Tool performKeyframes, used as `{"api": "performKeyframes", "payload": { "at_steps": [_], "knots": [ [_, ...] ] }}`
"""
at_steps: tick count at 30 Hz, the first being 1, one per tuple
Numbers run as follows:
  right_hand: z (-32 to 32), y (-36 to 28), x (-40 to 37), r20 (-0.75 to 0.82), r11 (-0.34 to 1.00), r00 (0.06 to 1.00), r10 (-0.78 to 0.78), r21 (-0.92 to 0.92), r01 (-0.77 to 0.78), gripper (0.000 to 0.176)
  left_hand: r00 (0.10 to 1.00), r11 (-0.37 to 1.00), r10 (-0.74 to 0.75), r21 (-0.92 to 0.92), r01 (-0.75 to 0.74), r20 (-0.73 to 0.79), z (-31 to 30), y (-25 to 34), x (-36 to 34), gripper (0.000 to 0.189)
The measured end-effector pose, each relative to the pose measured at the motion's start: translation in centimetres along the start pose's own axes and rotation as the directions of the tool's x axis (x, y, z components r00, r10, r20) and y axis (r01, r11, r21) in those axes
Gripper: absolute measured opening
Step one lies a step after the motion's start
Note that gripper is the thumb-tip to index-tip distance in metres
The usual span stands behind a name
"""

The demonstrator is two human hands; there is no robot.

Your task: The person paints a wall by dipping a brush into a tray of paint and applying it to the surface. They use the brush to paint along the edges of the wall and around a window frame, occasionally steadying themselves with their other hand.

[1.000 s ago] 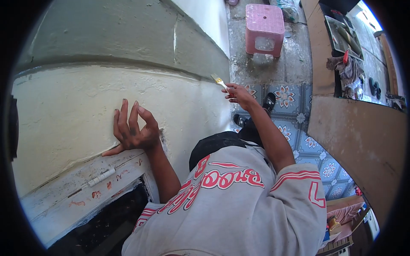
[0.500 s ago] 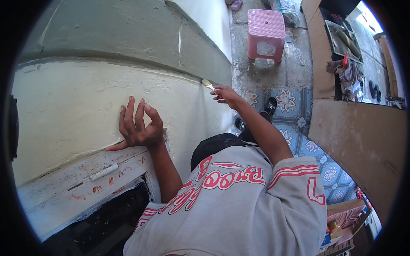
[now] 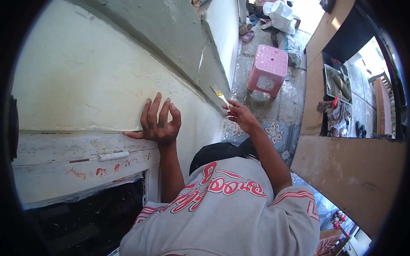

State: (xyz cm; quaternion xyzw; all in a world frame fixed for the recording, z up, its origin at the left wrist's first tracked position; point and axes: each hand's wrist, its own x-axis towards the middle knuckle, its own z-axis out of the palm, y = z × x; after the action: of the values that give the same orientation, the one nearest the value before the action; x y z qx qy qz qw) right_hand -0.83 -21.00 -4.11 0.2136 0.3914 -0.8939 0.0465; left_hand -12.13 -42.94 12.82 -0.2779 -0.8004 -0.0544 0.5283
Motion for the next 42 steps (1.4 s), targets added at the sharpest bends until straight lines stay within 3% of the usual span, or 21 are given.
{"api": "performKeyframes", "payload": {
  "at_steps": [6,10,19,28,34,38,39,42],
  "knots": [
    [-3.4,-0.1,-2.7,-0.104,0.99,0.991,-0.085,0.108,0.096,0.043,1.0,1.0,-0.017,-0.015,0.017,-0.007,0.2,0.0,-0.3,0.008],
    [-4.6,0.6,-3.5,-0.2,0.987,0.978,-0.063,0.135,0.091,0.047,0.999,1.0,-0.018,-0.009,0.018,0.029,0.2,-0.1,-0.2,0.008],
    [-5.4,-0.4,-6.4,-0.239,0.993,0.969,-0.065,0.082,0.087,0.042,0.997,0.997,-0.065,-0.041,0.063,-0.032,0.8,0.1,-0.3,0.006],
    [-9.2,-3.5,-7.4,-0.279,0.995,0.959,-0.054,0.066,0.075,0.041,0.991,0.991,-0.125,0.039,0.127,-0.056,1.1,0.8,0.0,0.005],
    [-15.0,-7.4,-7.2,-0.288,0.992,0.956,-0.054,0.09,0.083,0.04,0.991,0.982,-0.125,0.147,0.115,0.057,0.6,2.2,0.2,0.009],
    [-24.0,-11.8,-8.2,-0.352,0.982,0.932,-0.088,0.123,0.14,0.041,0.97,0.928,-0.201,0.292,0.232,-0.133,2.5,4.4,0.6,0.043],
    [-26.5,-13.1,-9.0,-0.427,0.979,0.9,-0.094,0.126,0.162,0.041,0.967,0.902,-0.235,0.349,0.255,-0.099,2.5,4.3,0.5,0.058],
    [-35.8,-17.7,-10.1,-0.564,0.972,0.821,-0.088,0.13,0.193,0.041,0.957,0.805,-0.282,0.524,0.278,-0.074,3.1,5.0,1.4,0.072]
  ]
}}
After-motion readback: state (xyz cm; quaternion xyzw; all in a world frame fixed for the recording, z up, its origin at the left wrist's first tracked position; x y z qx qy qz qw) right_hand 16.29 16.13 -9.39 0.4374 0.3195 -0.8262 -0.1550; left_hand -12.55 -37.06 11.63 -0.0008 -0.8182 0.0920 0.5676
